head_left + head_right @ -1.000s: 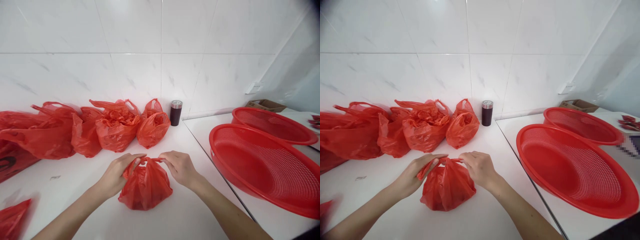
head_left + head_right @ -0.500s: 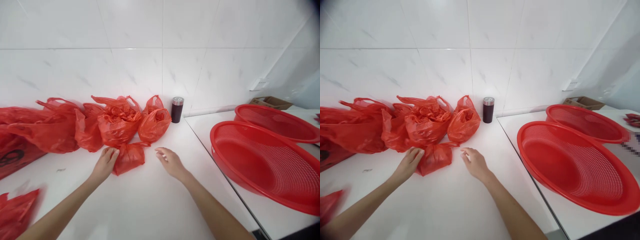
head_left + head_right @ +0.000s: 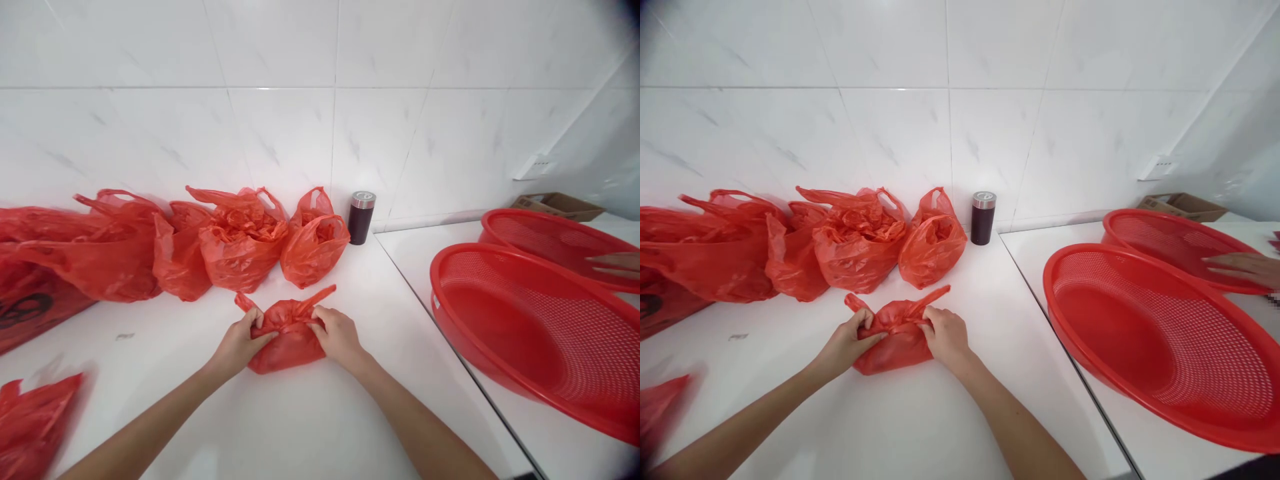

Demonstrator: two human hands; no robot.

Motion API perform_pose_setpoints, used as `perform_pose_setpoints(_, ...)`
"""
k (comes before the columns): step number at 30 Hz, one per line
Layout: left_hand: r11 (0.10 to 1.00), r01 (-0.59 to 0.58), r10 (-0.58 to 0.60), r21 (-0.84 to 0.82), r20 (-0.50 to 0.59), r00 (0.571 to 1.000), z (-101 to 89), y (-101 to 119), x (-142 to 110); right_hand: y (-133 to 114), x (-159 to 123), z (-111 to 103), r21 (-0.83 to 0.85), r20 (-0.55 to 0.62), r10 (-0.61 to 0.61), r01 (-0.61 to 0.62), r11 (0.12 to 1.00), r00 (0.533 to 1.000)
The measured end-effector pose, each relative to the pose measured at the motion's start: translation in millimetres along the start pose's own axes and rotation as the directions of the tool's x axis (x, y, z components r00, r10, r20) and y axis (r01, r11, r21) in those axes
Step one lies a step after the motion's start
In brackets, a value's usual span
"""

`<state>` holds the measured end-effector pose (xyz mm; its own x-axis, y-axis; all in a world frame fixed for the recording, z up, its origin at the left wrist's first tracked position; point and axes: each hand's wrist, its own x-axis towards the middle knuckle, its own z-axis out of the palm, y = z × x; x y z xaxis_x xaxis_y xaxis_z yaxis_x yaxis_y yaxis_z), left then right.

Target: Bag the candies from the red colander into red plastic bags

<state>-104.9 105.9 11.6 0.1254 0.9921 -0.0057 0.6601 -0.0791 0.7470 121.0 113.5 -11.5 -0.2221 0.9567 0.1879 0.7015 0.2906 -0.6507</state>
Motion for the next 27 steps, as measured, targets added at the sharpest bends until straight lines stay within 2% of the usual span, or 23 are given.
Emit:
perform_pose_setpoints(7,0.994,0.055,-0.052,0.099,-0.032,0.998,5.9,-20.9,-2.6,27.6,-13.2,-16.9,0.001,0.036,0.098,-0.098,0.995,0.995)
perform_pose_setpoints(12,0.995,-0.050,0.057,0.081,-0.087,0.995,14.3,-12.9,7.5,24.7,3.6,-20.2,0.104,0.040,0.139,-0.143,0.984,0.989)
perform_pose_setpoints(16,0.992,-0.108,0.113,0.064,-0.085,0.990,26.3,-1.3,25.0,11.4,28.8,-4.5,0.015,-0.041,0.209,-0.209,0.978,0.977)
perform_pose_setpoints(22,0.978,-0.199,0.205,0.061,-0.120,0.971,52.6,3.4,37.9,0.0,37.7,28.2,-0.024,-0.116,0.098,-0.102,0.995,0.988)
perform_pose_setpoints(27,0.984,-0.178,0.179,0.018,-0.156,0.971,56.5,0.7,40.6,8.4,33.6,33.5,-0.001,-0.162,0.053,-0.054,0.999,0.985)
